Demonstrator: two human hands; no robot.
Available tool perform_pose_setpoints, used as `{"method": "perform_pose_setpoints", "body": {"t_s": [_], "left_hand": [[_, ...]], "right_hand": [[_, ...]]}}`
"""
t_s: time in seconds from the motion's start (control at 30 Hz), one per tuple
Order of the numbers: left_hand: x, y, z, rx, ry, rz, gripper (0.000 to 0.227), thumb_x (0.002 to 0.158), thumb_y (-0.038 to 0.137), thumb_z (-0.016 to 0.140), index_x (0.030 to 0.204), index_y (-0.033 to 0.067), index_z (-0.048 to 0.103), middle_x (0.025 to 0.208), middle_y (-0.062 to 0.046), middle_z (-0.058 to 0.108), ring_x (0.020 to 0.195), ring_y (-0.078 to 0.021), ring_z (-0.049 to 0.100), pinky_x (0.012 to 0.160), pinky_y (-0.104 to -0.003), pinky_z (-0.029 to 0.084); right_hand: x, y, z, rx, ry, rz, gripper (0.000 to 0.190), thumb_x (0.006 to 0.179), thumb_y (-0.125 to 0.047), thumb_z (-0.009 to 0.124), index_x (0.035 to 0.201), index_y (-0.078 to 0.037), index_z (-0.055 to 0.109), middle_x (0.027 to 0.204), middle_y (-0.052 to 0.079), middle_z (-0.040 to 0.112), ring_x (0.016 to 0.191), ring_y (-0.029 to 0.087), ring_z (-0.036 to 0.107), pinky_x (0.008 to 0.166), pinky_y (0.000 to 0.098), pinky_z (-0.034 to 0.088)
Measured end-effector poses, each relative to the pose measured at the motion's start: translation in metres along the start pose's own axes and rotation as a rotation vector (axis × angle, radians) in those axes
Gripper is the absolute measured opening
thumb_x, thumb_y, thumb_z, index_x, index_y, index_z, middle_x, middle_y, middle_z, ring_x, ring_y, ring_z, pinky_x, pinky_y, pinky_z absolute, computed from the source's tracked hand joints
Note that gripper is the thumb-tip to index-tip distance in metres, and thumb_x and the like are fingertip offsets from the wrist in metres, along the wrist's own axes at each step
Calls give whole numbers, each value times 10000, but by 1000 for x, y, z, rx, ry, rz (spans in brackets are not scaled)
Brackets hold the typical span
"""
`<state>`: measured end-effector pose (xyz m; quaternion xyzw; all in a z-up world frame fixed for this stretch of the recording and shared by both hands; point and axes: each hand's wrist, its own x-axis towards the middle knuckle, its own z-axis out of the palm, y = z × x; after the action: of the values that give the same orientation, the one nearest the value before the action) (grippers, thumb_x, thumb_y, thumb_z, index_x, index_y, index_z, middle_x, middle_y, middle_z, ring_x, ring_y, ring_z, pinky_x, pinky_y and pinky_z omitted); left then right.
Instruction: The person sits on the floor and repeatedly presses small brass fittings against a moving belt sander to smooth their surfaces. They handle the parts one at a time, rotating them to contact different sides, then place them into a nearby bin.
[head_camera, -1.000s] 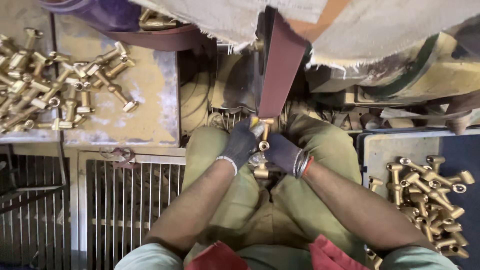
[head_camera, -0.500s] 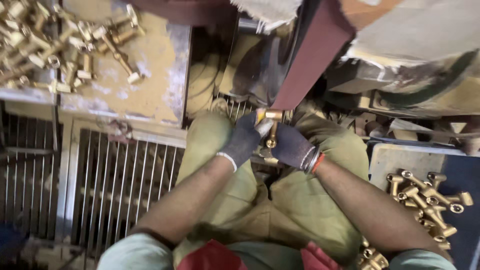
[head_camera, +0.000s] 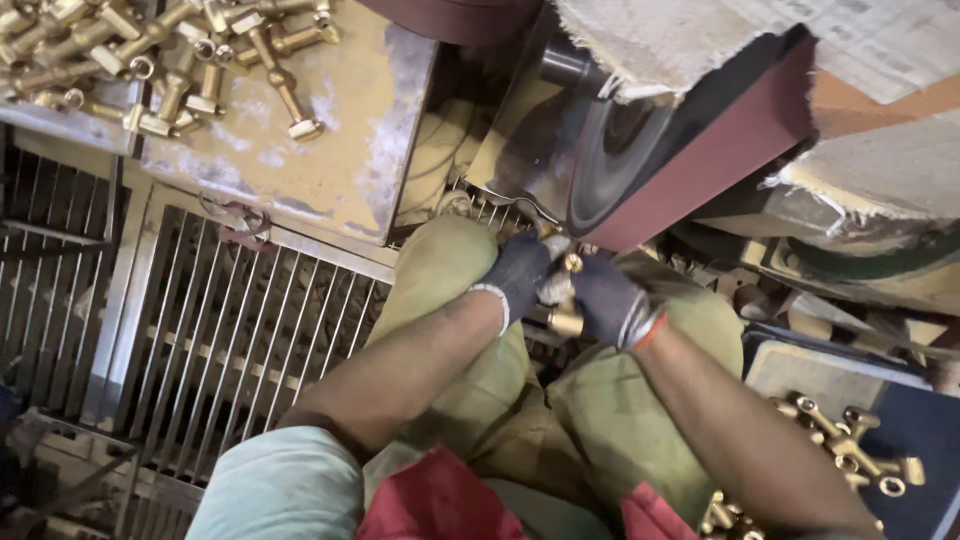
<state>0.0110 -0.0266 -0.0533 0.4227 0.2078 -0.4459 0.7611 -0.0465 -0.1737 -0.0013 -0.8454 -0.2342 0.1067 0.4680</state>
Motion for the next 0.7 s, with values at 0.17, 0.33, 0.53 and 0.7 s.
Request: {"method": "perform_pose_setpoints", "body": {"t_s": [0.17, 0.33, 0.53, 0.7], "left_hand": [[-36, -8, -5, 502, 26, 218, 159, 943, 93, 655, 1071, 10, 699, 927, -37, 699, 809, -115, 616, 705, -295, 521], [-37, 4, -1, 430, -97, 271, 195, 945, 59, 639, 1105, -23, 715, 949, -39, 714, 856, -123, 641, 750, -281, 523], [-21, 4, 9, 89, 8, 61, 189, 965, 94, 633, 1078, -46, 691, 864, -88, 695, 701, -182, 659, 606, -351, 534], [-72, 35, 16, 370, -152, 172, 277, 941, 169, 650, 1163, 8, 687, 873, -64, 707, 729, -153, 668, 628, -345, 547]], "right_hand": [[-11, -26, 29, 190, 74, 474, 394, 829, -219, 800, 1122, -3, 650, 1036, 164, 727, 996, 341, 693, 866, 418, 538], [-12, -31, 28, 266, 198, 350, 619, 791, -180, 817, 1273, 63, 514, 1161, 196, 669, 1098, 335, 636, 912, 439, 492], [-5, -16, 7, 1434, 198, 843, 248, 1005, -143, 764, 1154, -2, 625, 968, 115, 651, 839, 243, 619, 705, 403, 507], [-24, -58, -2, 857, 81, 592, 291, 846, -126, 784, 1081, -7, 661, 964, 41, 678, 888, 145, 647, 781, 351, 554]]}}
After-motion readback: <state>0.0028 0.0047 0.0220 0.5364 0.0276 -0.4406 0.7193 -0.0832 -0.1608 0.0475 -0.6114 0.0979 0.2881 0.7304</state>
